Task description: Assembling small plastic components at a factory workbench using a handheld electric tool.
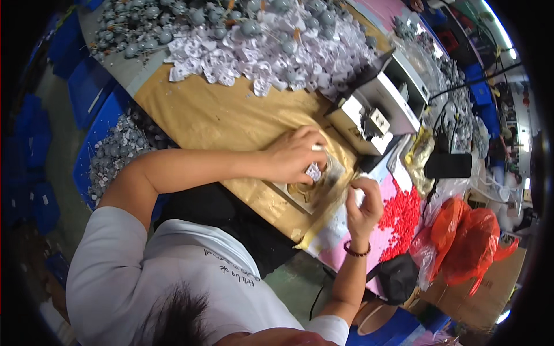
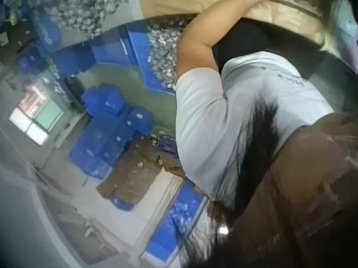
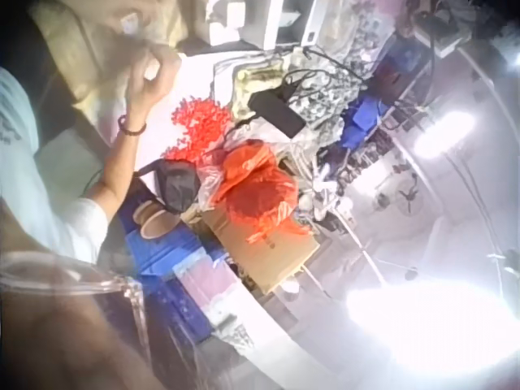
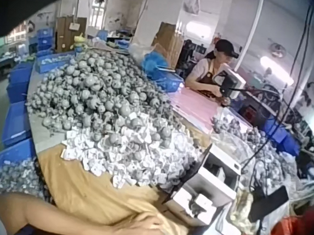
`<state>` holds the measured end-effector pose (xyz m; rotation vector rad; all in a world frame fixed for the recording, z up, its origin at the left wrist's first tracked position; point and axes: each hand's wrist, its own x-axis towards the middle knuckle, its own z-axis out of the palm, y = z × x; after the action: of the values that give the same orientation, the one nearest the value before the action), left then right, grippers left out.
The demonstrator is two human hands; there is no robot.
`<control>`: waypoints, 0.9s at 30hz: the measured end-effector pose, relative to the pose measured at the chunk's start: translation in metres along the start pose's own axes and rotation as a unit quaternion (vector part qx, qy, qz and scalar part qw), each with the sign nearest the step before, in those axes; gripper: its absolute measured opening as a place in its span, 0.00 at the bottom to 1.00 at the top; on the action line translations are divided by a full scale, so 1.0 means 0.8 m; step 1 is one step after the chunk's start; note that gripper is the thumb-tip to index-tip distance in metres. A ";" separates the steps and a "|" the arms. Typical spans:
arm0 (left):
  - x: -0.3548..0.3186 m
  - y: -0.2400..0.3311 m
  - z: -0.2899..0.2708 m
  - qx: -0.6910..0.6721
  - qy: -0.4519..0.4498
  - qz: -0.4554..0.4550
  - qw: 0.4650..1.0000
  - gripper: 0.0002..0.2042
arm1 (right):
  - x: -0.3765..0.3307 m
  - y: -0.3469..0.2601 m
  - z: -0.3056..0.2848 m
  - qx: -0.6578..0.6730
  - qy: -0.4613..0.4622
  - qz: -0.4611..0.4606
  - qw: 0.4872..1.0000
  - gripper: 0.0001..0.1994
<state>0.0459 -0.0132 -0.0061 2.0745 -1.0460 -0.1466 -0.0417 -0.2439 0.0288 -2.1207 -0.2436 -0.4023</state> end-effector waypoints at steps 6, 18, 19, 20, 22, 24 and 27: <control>-0.006 -0.002 0.000 -0.013 0.011 -0.007 1.000 0.24 | 0.010 -0.001 0.057 -0.078 -0.051 -0.128 0.987 0.13; 0.003 -0.005 -0.028 0.105 -0.048 0.111 0.987 0.16 | -0.004 -0.001 0.065 -0.215 -0.088 -0.166 0.958 0.13; 0.009 -0.010 -0.039 0.071 -0.088 0.115 0.987 0.16 | -0.003 -0.005 0.066 -0.216 -0.088 -0.157 0.960 0.13; 0.019 -0.016 -0.052 0.036 -0.127 0.119 0.984 0.17 | -0.003 -0.007 0.068 -0.218 -0.087 -0.148 0.961 0.13; 0.044 -0.030 -0.084 -0.024 -0.082 0.138 0.987 0.15 | 0.001 -0.012 0.070 -0.216 -0.090 -0.127 0.964 0.12; 0.089 -0.035 -0.141 -0.020 0.041 0.061 0.997 0.14 | 0.000 -0.016 0.066 -0.220 -0.091 -0.085 0.968 0.15; 0.125 -0.086 -0.240 0.339 0.135 -0.015 0.931 0.20 | 0.007 -0.022 0.069 -0.181 -0.091 -0.046 0.978 0.19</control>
<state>0.2356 0.0537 0.0997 2.6207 -0.9741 0.5480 -0.0318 -0.1877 0.0160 -2.5158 -0.3990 -0.3246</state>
